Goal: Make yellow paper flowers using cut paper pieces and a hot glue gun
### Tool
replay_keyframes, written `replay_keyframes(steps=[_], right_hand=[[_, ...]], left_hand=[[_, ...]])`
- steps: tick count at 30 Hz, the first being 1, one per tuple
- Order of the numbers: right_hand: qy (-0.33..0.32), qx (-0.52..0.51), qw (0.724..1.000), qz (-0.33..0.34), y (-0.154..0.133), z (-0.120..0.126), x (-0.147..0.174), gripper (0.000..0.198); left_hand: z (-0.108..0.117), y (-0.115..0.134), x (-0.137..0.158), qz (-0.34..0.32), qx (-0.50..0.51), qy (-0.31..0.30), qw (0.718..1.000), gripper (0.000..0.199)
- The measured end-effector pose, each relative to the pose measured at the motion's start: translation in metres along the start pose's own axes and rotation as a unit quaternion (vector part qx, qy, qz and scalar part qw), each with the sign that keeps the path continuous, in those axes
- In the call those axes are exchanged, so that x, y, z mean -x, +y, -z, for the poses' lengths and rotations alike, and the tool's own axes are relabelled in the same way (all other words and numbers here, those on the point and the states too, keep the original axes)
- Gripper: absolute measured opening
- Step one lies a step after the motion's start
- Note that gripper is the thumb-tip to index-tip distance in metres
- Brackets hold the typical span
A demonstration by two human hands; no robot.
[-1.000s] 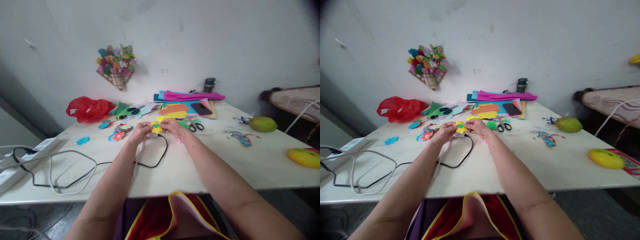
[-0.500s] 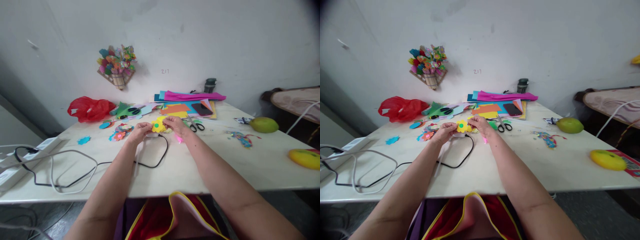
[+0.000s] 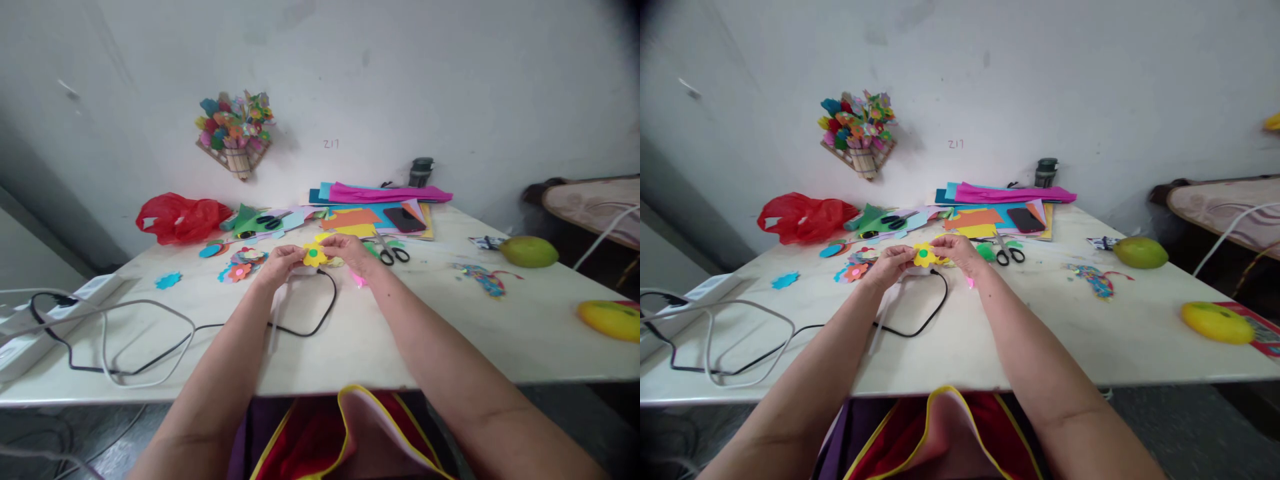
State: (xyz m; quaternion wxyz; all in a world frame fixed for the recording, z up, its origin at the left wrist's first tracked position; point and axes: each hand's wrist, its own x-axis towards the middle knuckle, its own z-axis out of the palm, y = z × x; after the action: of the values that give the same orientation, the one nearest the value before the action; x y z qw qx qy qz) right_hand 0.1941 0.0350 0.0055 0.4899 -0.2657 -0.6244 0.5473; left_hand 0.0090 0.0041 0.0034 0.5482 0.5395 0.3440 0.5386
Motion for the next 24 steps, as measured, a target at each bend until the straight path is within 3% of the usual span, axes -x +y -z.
replay_keyframes(steps=[17, 24], right_hand=[[0.050, 0.070, 0.996, 0.013, -0.0061, -0.0048, 0.0019, 0.025], [0.104, 0.008, 0.994, 0.045, -0.0012, 0.0017, -0.0028, 0.034]], left_hand=[[-0.0003, -0.0026, -0.0009, 0.012, -0.002, 0.006, 1.000, 0.024], [-0.0013, -0.0014, -0.0014, 0.013, -0.025, 0.027, 0.999, 0.029]])
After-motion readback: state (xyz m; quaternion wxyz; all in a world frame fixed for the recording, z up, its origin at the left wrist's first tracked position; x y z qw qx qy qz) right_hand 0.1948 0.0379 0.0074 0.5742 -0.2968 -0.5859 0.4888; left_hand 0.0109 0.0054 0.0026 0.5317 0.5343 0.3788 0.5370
